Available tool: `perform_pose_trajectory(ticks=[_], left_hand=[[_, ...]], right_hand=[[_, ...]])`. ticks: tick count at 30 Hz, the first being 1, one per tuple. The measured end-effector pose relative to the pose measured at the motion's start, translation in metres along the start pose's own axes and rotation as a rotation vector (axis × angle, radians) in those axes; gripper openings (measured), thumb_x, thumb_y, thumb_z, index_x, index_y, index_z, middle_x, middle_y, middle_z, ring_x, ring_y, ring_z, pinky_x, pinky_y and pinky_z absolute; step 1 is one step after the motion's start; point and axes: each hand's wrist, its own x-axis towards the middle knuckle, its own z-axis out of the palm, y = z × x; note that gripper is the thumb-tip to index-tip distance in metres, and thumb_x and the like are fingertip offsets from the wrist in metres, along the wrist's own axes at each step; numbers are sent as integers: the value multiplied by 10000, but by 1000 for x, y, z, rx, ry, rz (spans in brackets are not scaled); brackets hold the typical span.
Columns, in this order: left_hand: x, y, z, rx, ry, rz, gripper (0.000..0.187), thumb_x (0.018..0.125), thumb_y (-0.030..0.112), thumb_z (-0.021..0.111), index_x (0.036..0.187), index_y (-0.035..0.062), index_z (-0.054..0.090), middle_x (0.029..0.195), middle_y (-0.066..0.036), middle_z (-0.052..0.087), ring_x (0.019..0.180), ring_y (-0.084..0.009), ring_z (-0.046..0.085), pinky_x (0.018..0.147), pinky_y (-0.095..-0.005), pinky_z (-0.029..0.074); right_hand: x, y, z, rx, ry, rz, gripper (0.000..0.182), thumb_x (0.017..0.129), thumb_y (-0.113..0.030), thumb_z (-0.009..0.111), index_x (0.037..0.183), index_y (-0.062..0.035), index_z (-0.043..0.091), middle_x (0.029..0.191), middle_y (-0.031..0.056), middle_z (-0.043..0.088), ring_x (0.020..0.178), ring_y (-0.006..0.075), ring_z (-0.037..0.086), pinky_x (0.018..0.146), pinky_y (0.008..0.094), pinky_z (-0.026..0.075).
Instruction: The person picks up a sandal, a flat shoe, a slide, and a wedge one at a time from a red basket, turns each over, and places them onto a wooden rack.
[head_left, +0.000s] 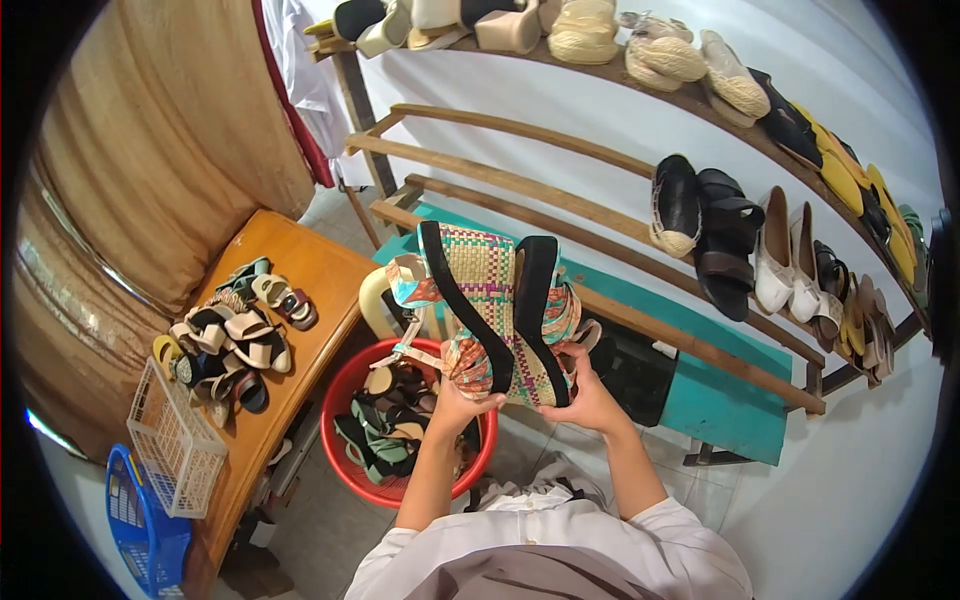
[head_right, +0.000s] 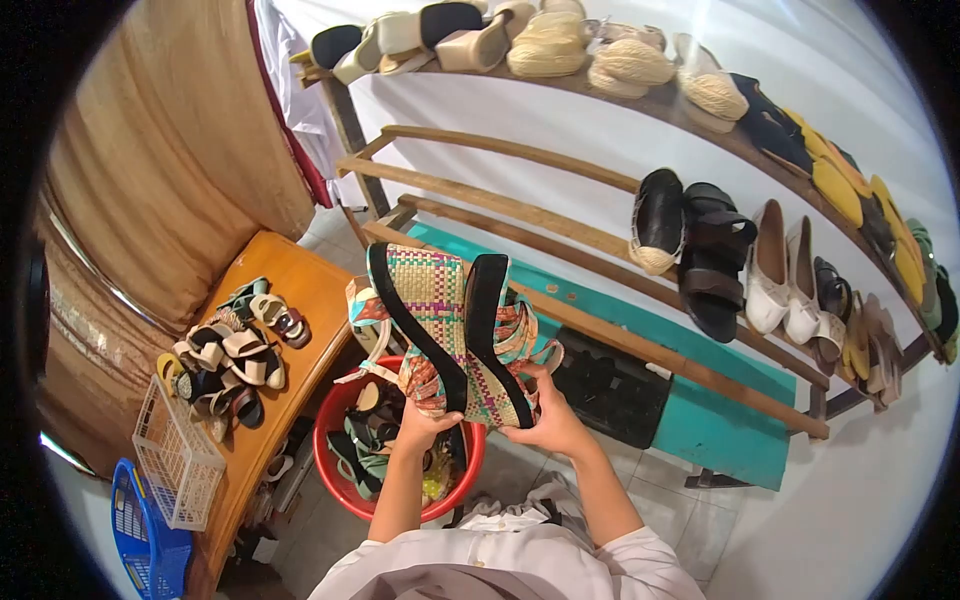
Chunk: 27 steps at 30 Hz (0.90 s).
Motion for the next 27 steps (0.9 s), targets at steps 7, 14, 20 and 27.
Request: perform_pose_trajectory(ticks=[7,14,20,27], left_hand=[[41,4,69,152,0,119,900,562,36,811,1286,42,276,1216,-84,425,1103,-187,457,918,-332,419],[98,7,121,26,83,185,649,620,42,779,1155,0,416,1117,-103,520,1021,-187,527,883,-318,426],[145,11,121,104,160,150,453,674,139,757,1023,-3,506,1015,-74,536,916,-156,513,809,-275,411],[219,45,115,282,64,81,448,707,260,732,1009,-27,564,976,-88,581,874,-131,525,789,-260,403]], right_hand=[[7,-11,-69,-77,55,-40,802,590,-130,780,1219,-86,285,1090,132,500,934,193,548,797,309,448],[33,-38,-119,-261,158,-68,797,582,-127,774,1178,-46,250,1096,170,465,1006,215,494,861,319,409],[72,-39,-126,-158,217,-17,763,597,-130,769,1193,-54,298,1090,144,497,969,189,531,838,304,435],[136,-31,-129,-187,354,-75,778,587,-213,774,1191,-65,306,1063,171,549,913,245,591,795,330,465]])
